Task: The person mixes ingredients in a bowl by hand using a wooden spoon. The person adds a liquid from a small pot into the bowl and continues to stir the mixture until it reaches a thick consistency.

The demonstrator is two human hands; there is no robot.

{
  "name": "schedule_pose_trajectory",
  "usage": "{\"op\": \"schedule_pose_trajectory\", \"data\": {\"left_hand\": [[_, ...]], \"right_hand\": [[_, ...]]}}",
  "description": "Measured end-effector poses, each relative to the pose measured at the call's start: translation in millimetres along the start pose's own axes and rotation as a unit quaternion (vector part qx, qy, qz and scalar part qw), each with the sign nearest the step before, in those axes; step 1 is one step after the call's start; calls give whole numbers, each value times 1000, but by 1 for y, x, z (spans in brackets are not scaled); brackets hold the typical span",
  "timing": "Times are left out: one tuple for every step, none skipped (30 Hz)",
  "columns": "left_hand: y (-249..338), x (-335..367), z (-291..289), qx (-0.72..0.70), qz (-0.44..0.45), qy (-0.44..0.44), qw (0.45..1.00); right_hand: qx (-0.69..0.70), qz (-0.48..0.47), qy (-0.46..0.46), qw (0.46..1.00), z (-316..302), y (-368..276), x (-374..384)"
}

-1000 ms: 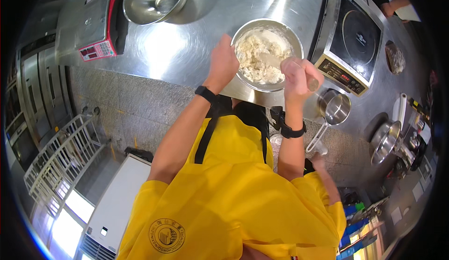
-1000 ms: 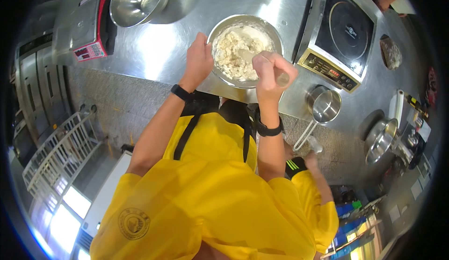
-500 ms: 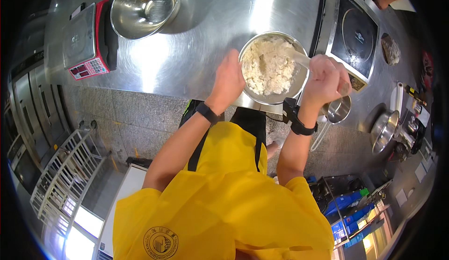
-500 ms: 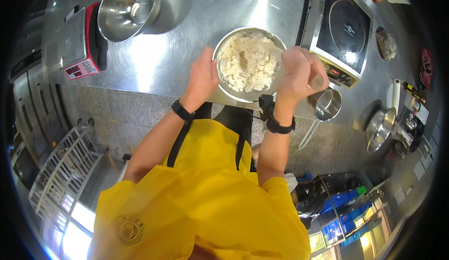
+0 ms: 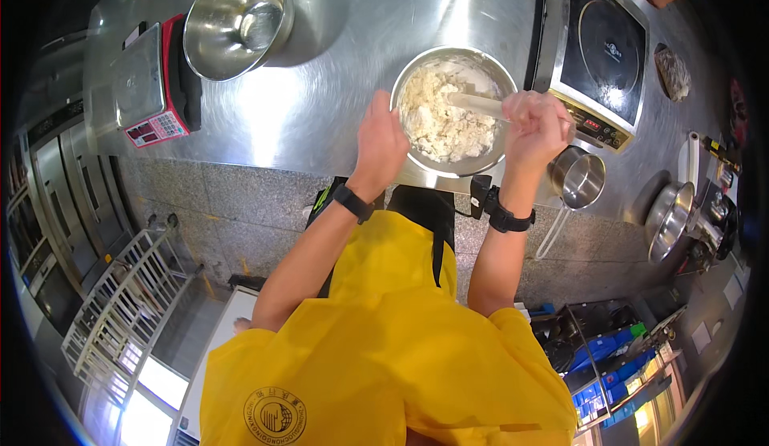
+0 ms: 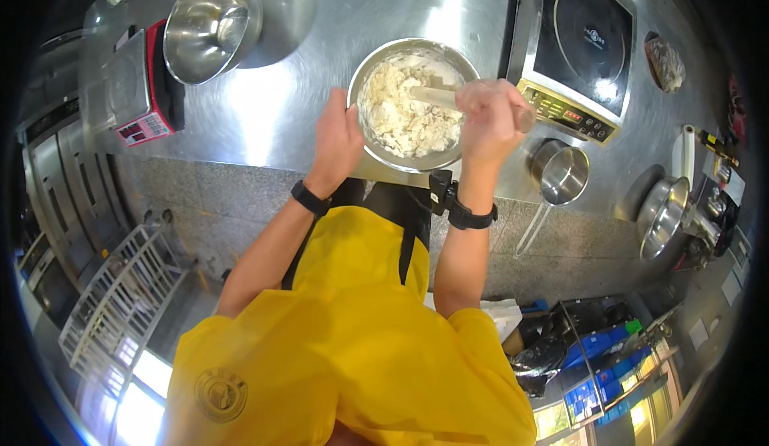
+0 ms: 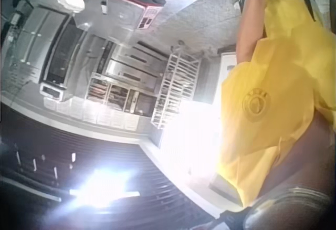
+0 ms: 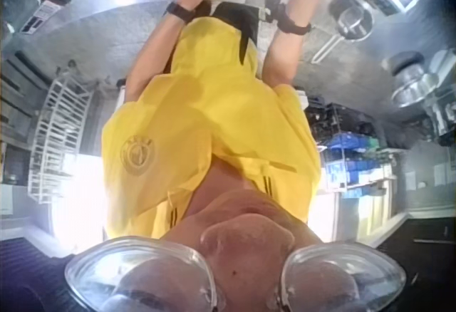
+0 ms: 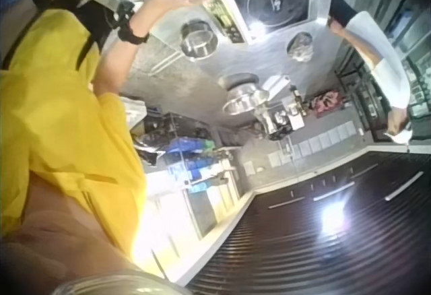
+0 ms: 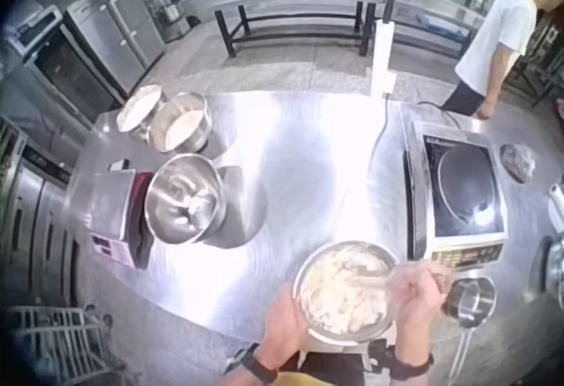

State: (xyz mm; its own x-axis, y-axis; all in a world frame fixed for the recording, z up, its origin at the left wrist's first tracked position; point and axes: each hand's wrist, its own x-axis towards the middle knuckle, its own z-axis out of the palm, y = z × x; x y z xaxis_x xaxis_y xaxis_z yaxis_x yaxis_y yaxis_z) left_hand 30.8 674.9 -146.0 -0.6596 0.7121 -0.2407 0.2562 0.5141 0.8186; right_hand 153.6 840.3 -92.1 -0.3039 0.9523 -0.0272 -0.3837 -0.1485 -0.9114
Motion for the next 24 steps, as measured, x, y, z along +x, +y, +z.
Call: {"op": "schedule_pose_trajectory", "data": {"left_hand": [[2, 0, 1, 3, -1, -1, 1000], [3, -1, 2, 2, 1, -4, 1000], [3, -1, 4, -2, 16, 4, 1000], [3, -1, 4, -7, 31, 13, 999], [3, 0, 4, -7, 33, 13, 999], [4, 0, 4, -10, 32, 3, 999], [4, -1, 5, -13, 30, -7, 999], [3, -2, 5, -16, 30, -7, 999], [1, -1, 4, -20, 35, -6, 999], [1, 0, 4, -24, 40, -4, 999], [2, -1, 6, -27, 40, -4, 999], [1, -3, 4, -20, 38, -3, 999], [2, -4, 3, -13, 35, -2, 999], [3, -3, 2, -12, 34, -1, 999], [5, -4, 3, -17, 28, -3, 999], [6, -7, 5, -23, 22, -6, 999], [5, -10, 7, -22, 19, -10, 1000], [5, -10, 8, -16, 19, 4, 1000], [5, -11, 8, -11, 20, 17, 1000], [3, -10, 8, -10, 20, 17, 1000], [0, -9, 7, -13, 29, 12, 999], [-2, -8, 7, -16, 39, 7, 999], [-3, -8, 7, -16, 40, 5, 999], [-4, -7, 7, -25, 44, 5, 999]], "right_hand": [[-1, -2, 3, 1000, 5, -1, -9], [-52, -28, -23, 998, 11, -2, -20], [-102, -54, -52, 992, 15, -5, -27], [-101, -56, -52, 992, 15, -14, -32], [-103, -82, -55, 990, 16, -25, -34], [-107, -107, -59, 987, 15, -35, -34], [-38, -99, -76, 991, 11, -44, -29], [-40, -99, -77, 991, 11, -47, -27], [-49, -114, -70, 990, 11, -48, -22], [-58, -127, -63, 988, 10, -49, -18], [-67, -144, -45, 986, 7, -48, -15], [-66, -143, -45, 987, 7, -46, -14], [-94, -151, -13, 984, 8, -45, -12], [-122, -159, 19, 980, 9, -43, -11], [-197, -164, 78, 963, 13, -36, -12], [-199, -160, 81, 963, 11, -29, -12], [-157, -141, 55, 976, 7, -22, -14], [-110, -123, 26, 986, 5, -17, -14], [-83, -109, 12, 990, -2, -15, -14], [-82, -108, 13, 991, -6, -13, -13], [-61, -110, 46, 991, -10, -12, -11], [-39, -112, 80, 990, -14, -12, -9], [-54, -93, 112, 988, -20, -13, -7], [-53, -94, 113, 988, -29, -15, -4]]}}
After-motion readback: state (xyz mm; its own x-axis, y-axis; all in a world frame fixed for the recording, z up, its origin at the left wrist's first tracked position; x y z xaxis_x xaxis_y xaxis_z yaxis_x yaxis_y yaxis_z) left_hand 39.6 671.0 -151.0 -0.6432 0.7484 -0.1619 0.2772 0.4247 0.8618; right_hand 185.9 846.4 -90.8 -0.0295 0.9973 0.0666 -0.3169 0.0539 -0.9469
